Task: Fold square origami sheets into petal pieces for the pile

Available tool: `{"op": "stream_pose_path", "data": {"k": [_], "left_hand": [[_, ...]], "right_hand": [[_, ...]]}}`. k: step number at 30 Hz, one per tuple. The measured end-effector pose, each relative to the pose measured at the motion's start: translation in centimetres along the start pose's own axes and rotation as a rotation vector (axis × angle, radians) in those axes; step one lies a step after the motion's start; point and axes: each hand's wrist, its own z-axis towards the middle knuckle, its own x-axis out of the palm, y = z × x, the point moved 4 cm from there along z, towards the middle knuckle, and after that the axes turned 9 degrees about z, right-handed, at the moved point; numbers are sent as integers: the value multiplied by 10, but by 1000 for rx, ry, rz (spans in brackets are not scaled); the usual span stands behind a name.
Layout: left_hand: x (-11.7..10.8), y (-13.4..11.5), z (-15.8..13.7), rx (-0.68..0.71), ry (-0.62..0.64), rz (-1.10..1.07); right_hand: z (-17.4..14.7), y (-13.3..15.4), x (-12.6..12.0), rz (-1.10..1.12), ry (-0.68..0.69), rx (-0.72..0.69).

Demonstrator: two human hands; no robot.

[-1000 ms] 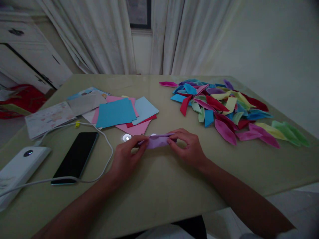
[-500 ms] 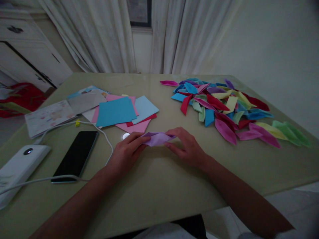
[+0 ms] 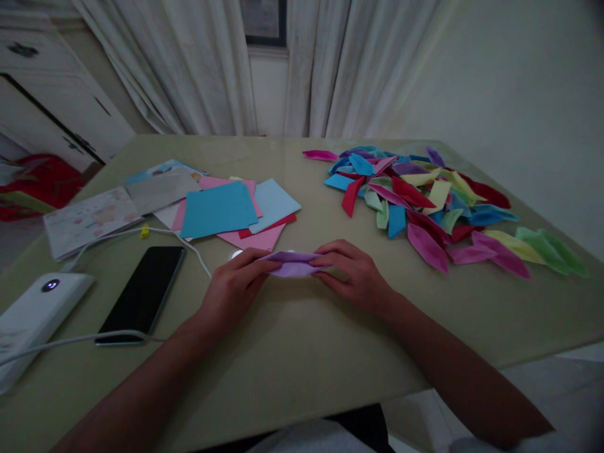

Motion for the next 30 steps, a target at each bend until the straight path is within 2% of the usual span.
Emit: {"op": "stream_pose_path", "data": {"k": [5, 10, 12, 14, 18, 22, 26, 30], "left_hand": [[4, -2, 2, 42, 70, -62], [4, -2, 7, -68, 119, -133], [2, -1, 8, -154, 120, -206], [2, 3, 8, -299, 130, -307], [6, 8, 6, -565, 156, -630], [14, 11, 4, -753, 151, -905], [18, 12, 1, -813, 166, -1050], [19, 18, -2, -836, 140, -1016]], "right_hand": [[1, -2, 3, -17, 59, 11], [2, -6, 5, -1, 124, 96], [2, -6, 2, 85, 92, 146], [2, -7, -1, 185, 31, 215], [1, -17, -4, 469, -61, 443], [-2, -32, -5, 757, -157, 626], [-3, -39, -7, 896, -224, 678], [1, -32, -14, 786, -191, 611]]}}
